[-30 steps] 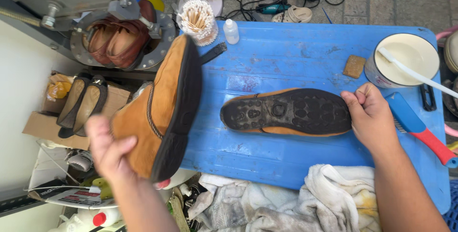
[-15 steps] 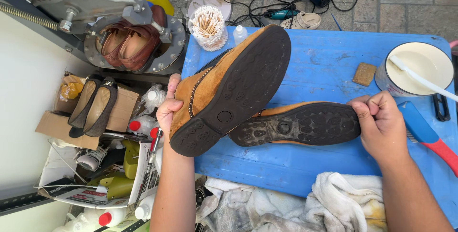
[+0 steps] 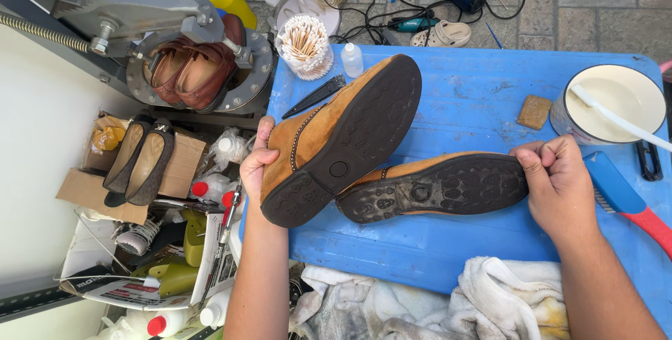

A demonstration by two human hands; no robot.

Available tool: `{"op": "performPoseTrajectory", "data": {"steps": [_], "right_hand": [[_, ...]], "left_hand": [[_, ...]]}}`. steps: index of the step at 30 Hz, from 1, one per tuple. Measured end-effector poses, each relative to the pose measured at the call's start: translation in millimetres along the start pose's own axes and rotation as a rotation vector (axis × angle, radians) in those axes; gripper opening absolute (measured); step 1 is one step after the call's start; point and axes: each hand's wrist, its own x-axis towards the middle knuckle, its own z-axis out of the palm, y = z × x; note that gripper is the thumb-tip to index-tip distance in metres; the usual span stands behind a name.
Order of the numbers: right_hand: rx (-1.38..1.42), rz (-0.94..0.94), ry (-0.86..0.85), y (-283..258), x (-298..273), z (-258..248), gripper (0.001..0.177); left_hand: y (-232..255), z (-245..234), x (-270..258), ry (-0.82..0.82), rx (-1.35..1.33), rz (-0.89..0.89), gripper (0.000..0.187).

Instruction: The person scrubs the sole of a brown shoe with a brush and cleaning solution, wipes it with a cloth, and uses a toothpick to clean the tread grooves. The person repeats the scrubbing and wiping steps on the same shoe.

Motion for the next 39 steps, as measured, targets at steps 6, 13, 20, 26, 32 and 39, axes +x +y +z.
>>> {"op": "performPoseTrajectory", "data": {"steps": [6,13,20,26,32,39], "right_hand": [[-0.004,0.02,-0.003,2,0,-1,0.027],[-0.003,0.029,-0.003,2,2,0,0.027],[-0.025,0.023,-0.004,3,2,0,0.027],[-0.024,0.03,-0.004,6,2,0,0.027],[-0.051,0.039,0.007,-1,2,1,0.026],[-0.105,0.038,0.029,-5,3,2,0.027]], "left_hand": [[6,-9,-4,-0.015,-0.012,0.001,0.036],[15,-4,-14,0.024,0.056,0.03,0.035],[24,1,-41,0.114,0.141,0.103,0.035],[49,0,-78,0.214,0.664,0.3,0.039],[52,29,-99,0.25,1.78,0.31,0.027],[-2,92,-86,-0.121,2.457,0.284,0.015]]}}
